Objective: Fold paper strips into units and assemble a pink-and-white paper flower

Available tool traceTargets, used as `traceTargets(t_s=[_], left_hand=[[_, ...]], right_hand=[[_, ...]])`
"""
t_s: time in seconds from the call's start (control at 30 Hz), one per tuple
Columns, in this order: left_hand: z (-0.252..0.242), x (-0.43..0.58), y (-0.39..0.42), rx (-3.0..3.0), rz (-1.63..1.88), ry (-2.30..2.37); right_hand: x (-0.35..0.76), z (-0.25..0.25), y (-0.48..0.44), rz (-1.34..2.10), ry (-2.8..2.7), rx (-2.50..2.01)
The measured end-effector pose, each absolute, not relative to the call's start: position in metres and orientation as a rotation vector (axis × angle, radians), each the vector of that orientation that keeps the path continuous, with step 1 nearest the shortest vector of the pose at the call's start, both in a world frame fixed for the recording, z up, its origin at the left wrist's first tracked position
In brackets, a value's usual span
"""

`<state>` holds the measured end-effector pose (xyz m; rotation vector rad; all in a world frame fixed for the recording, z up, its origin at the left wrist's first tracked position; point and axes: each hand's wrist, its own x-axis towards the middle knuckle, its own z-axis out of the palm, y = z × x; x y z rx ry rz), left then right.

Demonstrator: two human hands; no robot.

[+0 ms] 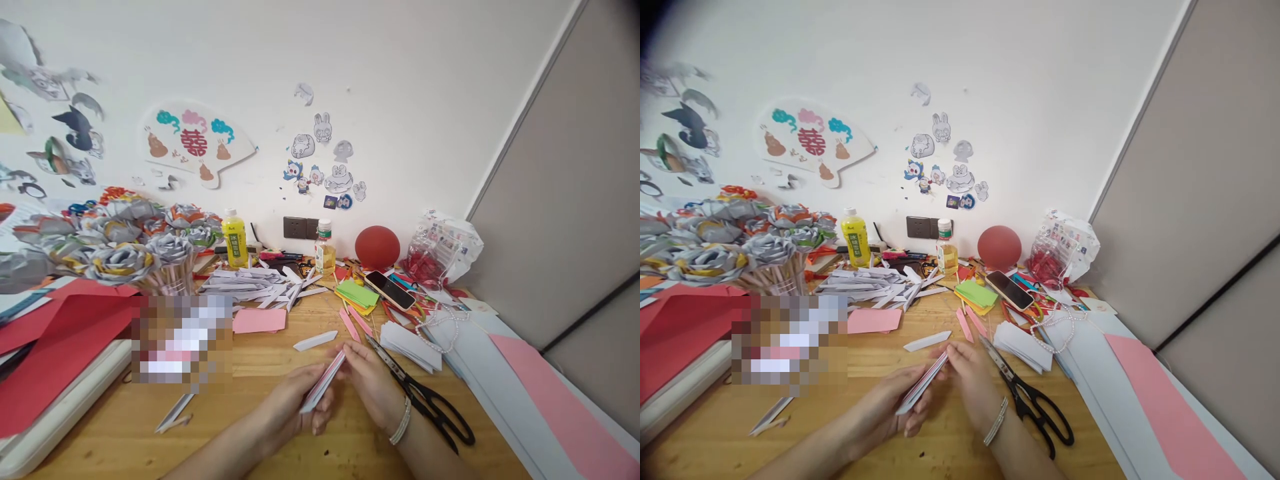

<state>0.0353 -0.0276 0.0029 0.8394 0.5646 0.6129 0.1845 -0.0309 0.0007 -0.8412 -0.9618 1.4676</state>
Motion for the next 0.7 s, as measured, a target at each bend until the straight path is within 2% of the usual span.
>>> traceTargets(t_s=[0.23,0.4,0.7], left_hand=[[0.003,0.026,-0.019,1.179,0.706,0.440],[0.013,0.022,-0.020,1.398,0.703,0.485],[0.015,0.023,-0.021,1.384,0.752,0.641]], right_hand=[[0.205,0.000,-0.020,1.576,-0.554,-0.662],[0.204,0.002,-0.021,1.629,-0.487,-0.625],[0.203,0.006,-0.023,1.603,-0.520,-0.613]])
